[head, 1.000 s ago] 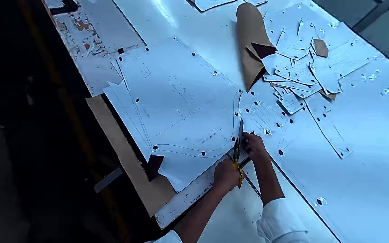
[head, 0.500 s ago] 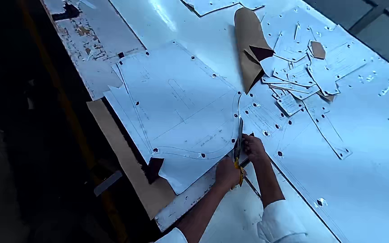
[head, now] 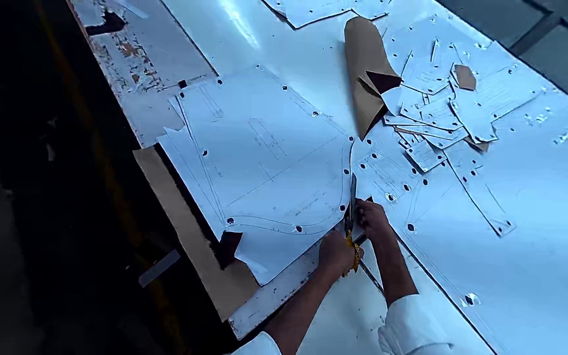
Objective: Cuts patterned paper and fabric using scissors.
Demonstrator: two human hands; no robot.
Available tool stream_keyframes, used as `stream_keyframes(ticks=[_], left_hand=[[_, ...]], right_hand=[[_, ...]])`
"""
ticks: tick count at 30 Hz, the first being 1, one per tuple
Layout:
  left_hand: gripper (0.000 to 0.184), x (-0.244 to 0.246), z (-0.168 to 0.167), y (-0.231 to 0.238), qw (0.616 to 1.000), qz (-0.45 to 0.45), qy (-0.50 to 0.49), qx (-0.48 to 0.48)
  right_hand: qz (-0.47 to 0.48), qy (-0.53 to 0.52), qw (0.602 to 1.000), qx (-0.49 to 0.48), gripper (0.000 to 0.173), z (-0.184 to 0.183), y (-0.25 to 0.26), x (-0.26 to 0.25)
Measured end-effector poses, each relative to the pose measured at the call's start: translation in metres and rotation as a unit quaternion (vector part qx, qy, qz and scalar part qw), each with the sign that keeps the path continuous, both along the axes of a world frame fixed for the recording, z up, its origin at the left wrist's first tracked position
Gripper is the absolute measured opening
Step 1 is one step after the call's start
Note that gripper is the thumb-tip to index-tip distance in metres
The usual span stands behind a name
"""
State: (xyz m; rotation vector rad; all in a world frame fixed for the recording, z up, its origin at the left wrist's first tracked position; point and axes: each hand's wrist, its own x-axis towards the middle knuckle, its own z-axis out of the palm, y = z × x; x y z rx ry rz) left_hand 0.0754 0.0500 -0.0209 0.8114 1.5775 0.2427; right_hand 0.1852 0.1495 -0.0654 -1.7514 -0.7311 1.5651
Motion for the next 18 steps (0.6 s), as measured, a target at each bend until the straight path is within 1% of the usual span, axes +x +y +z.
stream_keyframes(ticks=[10,16,18], left_hand=[[0.033,0.0053,0.007,0.0037,1.0,-0.012,0.023,-0.006],[0.035,0.0056,0.003,0.0037,1.0,-0.003,0.02,-0.014],[0.033,0.0059,0.0002,0.0034,1.0,0.005,0.016,-0.008]], right_hand=[[-0.005,0.006,1.0,-0.01,0.027,-0.0013,0.0003,0.0024],[-0.006,-0.005,1.0,-0.021,0.027,0.0019,0.0005,0.0002],[0.001,-0.011,1.0,-0.013,0.027,0.0009,0.0002,0.0001]])
